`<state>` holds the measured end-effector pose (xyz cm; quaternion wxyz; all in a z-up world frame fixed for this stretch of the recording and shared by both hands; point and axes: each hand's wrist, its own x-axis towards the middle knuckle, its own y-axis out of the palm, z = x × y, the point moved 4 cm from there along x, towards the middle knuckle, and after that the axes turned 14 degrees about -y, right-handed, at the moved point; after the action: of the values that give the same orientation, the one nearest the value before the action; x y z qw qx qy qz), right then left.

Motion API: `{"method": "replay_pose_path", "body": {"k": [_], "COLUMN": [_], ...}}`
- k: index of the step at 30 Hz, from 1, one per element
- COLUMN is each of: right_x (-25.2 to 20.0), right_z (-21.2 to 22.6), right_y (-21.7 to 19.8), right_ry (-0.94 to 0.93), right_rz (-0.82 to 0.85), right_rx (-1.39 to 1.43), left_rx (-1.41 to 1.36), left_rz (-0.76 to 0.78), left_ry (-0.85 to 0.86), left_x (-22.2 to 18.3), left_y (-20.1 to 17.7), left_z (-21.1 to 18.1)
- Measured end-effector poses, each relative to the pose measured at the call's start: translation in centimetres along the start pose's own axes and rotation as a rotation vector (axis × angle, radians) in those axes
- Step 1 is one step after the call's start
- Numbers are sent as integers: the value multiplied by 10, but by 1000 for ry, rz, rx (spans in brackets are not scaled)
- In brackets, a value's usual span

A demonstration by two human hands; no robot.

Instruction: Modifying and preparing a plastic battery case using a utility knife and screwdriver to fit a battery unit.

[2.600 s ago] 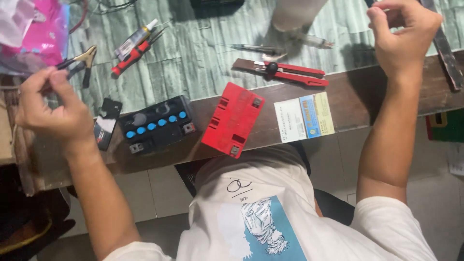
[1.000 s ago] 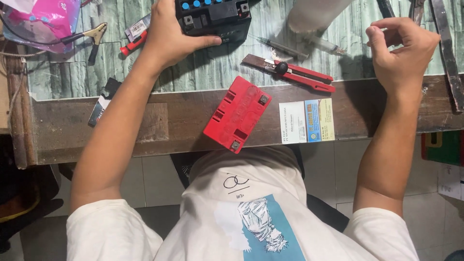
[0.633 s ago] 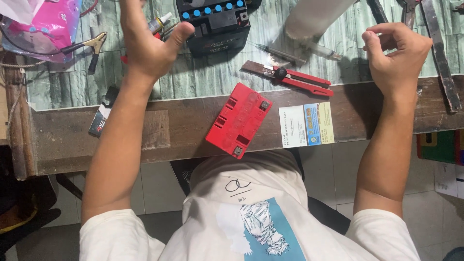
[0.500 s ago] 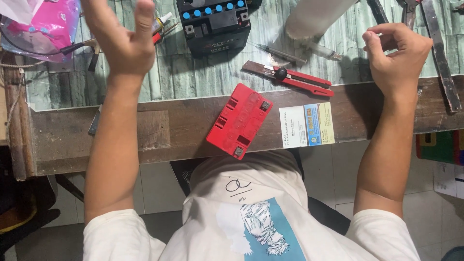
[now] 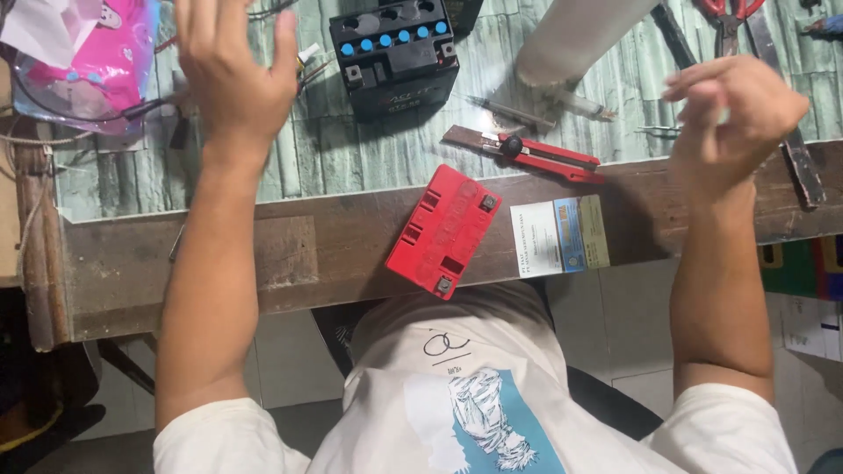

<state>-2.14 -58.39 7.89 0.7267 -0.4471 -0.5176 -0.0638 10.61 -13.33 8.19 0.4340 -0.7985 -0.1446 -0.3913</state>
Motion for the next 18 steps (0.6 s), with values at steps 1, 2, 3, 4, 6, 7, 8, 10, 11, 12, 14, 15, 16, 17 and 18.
{"method": "replay_pose_path", "body": {"k": [1,2,3,4,6,7,8,10,11,12,14,15,16,17,18], "right_x": [18,43,67,90,121,134,142,152,161,171,186,189,191,197,205], "right_z": [28,43,65,87,90,93,93,95,103,113,125,133,146,151,157], "right_y": [-1,4,11,19,46,61,67,92,93,93,92,93,95,95,95], "right_ry": [-109,-99,-215,-331,-339,-343,-342,-226,-229,-281,-334,-324,-313,-310,-306], "right_rz": [49,49,153,257,333,423,421,571,570,542,529,541,553,561,569], "right_rx": [67,60,53,47,33,42,39,185,181,255,337,342,348,343,338], "left_rx": [-110,-118,-158,-198,-215,-227,-228,-244,-245,-238,-236,-223,-209,-214,-239], "left_rz": [45,52,89,126,175,238,237,180,175,157,141,126,112,109,144], "left_ry": [53,59,80,102,113,102,105,101,103,86,52,85,117,116,123], "left_x": [-2,-1,-4,-6,-9,-14,-10,-9,-6,-3,-3,-5,-7,-9,-10], "left_y": [1,2,5,6,12,15,15,7,2,-2,-4,-2,-1,1,3], "left_z": [-13,-19,-27,-34,-36,-37,-36,-30,-31,-30,-27,-26,-26,-30,-35]}}
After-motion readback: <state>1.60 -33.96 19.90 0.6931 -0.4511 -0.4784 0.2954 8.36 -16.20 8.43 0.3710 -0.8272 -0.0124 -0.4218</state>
